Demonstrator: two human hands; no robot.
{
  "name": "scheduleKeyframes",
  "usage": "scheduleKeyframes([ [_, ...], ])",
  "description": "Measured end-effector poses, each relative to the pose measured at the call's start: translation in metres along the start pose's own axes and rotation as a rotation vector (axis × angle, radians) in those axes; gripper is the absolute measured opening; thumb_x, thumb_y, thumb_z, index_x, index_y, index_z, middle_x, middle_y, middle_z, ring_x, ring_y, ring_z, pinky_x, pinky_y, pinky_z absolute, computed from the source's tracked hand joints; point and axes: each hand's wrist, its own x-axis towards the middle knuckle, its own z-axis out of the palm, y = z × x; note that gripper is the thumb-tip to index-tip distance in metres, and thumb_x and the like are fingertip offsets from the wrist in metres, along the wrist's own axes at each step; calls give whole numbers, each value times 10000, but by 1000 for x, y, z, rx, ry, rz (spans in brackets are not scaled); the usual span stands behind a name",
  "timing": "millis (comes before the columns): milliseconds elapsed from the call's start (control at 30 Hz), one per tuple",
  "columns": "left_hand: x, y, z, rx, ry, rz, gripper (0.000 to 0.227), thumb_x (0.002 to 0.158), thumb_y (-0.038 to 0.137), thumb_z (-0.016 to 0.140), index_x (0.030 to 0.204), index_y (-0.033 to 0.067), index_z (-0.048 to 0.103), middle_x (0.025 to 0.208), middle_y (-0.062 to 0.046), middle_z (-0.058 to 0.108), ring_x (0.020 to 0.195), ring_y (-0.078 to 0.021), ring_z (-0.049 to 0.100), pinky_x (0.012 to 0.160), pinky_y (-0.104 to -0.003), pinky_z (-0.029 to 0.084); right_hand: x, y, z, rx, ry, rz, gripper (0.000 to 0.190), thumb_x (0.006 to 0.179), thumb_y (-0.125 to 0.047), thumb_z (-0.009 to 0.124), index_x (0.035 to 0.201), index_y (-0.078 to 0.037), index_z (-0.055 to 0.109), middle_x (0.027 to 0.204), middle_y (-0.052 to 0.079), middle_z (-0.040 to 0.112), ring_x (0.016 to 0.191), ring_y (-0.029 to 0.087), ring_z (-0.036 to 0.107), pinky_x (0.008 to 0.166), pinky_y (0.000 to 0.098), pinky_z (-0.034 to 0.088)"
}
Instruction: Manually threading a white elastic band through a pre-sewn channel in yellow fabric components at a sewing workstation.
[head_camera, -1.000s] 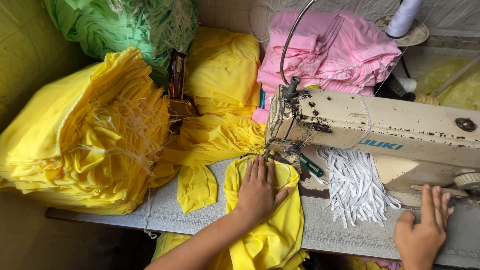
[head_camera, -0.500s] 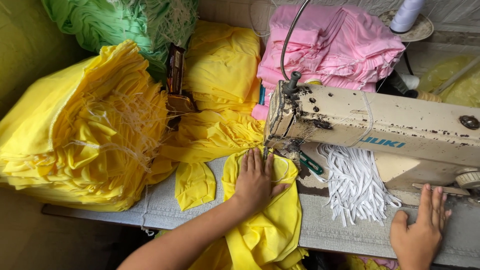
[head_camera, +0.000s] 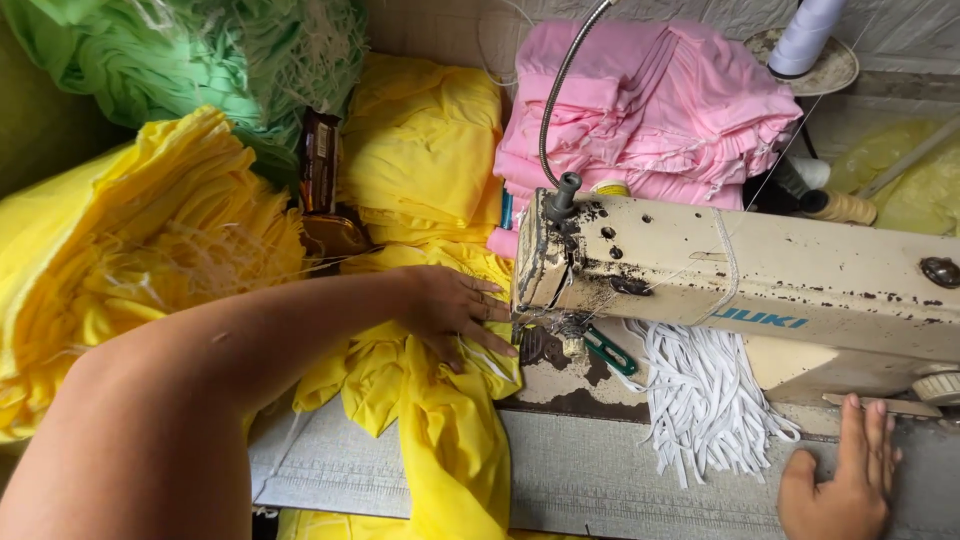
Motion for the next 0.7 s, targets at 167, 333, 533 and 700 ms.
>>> scheduleKeyframes([
  [167,1,-18,22,-52,124,53,738,966,680,448,1605,440,169,1675,-118,229,1539,-268,203,1236,-399,74,0,10,5,-63,81,-109,715,834,96,589,1535,227,627,1559,431,595,1434,579,547,1228,587,409],
  [333,2,-21,28,-47,199,77,729,964,700,444,1602,457,188,1668,-123,260,1525,-296,258,1242,-405,95,4,-21,13,-60,241,-210,479,912,152,616,1363,259,737,1377,378,743,1261,477,569,1075,534,483],
  [533,11,-14,48,2,274,70,731,967,754,293,1612,432,172,1663,-162,261,1556,-261,193,1256,-411,58,45,-122,61,313,-234,-313,316,883,39,679,1181,-52,731,1155,103,739,1078,255,659,965,342,597],
  [700,-3,15,30,-40,495,-34,759,902,791,431,1478,303,506,1472,-115,520,1347,-302,549,1210,-475,384,33,-119,149,-31,-260,-468,242,825,-63,616,1013,-139,748,918,35,724,986,224,709,846,342,581],
])
